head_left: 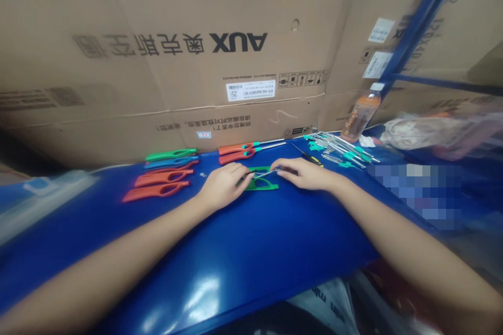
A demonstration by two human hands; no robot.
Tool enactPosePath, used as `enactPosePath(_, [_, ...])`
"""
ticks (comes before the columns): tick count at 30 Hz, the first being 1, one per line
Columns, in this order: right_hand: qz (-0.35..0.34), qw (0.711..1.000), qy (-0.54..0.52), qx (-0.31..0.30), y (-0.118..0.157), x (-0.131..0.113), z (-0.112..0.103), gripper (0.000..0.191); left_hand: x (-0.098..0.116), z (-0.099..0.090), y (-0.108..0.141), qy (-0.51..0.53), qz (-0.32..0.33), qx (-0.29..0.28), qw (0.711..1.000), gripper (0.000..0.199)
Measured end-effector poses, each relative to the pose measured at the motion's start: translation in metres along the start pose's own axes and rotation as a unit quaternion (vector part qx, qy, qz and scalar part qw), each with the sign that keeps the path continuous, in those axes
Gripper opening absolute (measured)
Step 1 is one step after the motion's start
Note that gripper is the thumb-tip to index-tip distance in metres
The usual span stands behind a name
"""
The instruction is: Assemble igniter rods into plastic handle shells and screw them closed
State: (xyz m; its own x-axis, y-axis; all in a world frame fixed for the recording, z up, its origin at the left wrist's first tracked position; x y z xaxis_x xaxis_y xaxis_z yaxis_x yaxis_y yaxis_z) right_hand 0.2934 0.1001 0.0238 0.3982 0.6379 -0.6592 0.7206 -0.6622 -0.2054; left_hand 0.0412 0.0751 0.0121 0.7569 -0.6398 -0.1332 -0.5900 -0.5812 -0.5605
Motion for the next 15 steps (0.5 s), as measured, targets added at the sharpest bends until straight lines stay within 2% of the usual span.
enactPosePath(4, [-0.003, 1.000, -0.018, -0.013, 0.0003, -0.0042, 0.0021, 0.021, -0.0045, 0.0028, -0.0012, -0.022, 0.007, -0.015, 1.000, 0.033])
enactPosePath(9, [-0.007, 0.999, -0.037, -0.014, -0.0008, -0.0081, 0.0064, 0.020, -0.0051, 0.0052, -0.0007, 0.028, 0.013, -0.011, 0.999, 0.030])
enactPosePath(12, [-0.032, 0.999, -0.036, -0.012, -0.0022, -0.0095, 0.0089, 0.019, -0.0030, 0.0058, 0.0003, 0.057, 0.008, 0.000, 0.998, 0.030])
enactPosePath(15, [-0.043, 0.998, -0.042, 0.006, -0.0032, -0.0096, 0.0104, 0.017, -0.0021, 0.0070, 0.0013, 0.073, 0.005, 0.005, 0.997, 0.028])
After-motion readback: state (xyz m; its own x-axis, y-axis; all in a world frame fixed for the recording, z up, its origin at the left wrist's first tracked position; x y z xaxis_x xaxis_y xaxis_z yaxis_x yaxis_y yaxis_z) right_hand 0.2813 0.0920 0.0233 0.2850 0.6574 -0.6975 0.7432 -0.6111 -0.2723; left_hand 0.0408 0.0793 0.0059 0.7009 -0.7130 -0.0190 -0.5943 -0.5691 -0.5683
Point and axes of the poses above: each hand's wrist, its own y-axis away from the middle knuckle, its own z-axis out of the palm, x = y × z, the point moved 2 cm from there along -y, towards the middle knuckle, and after that the axes turned 10 degrees about -y, right-handed, at the moved point
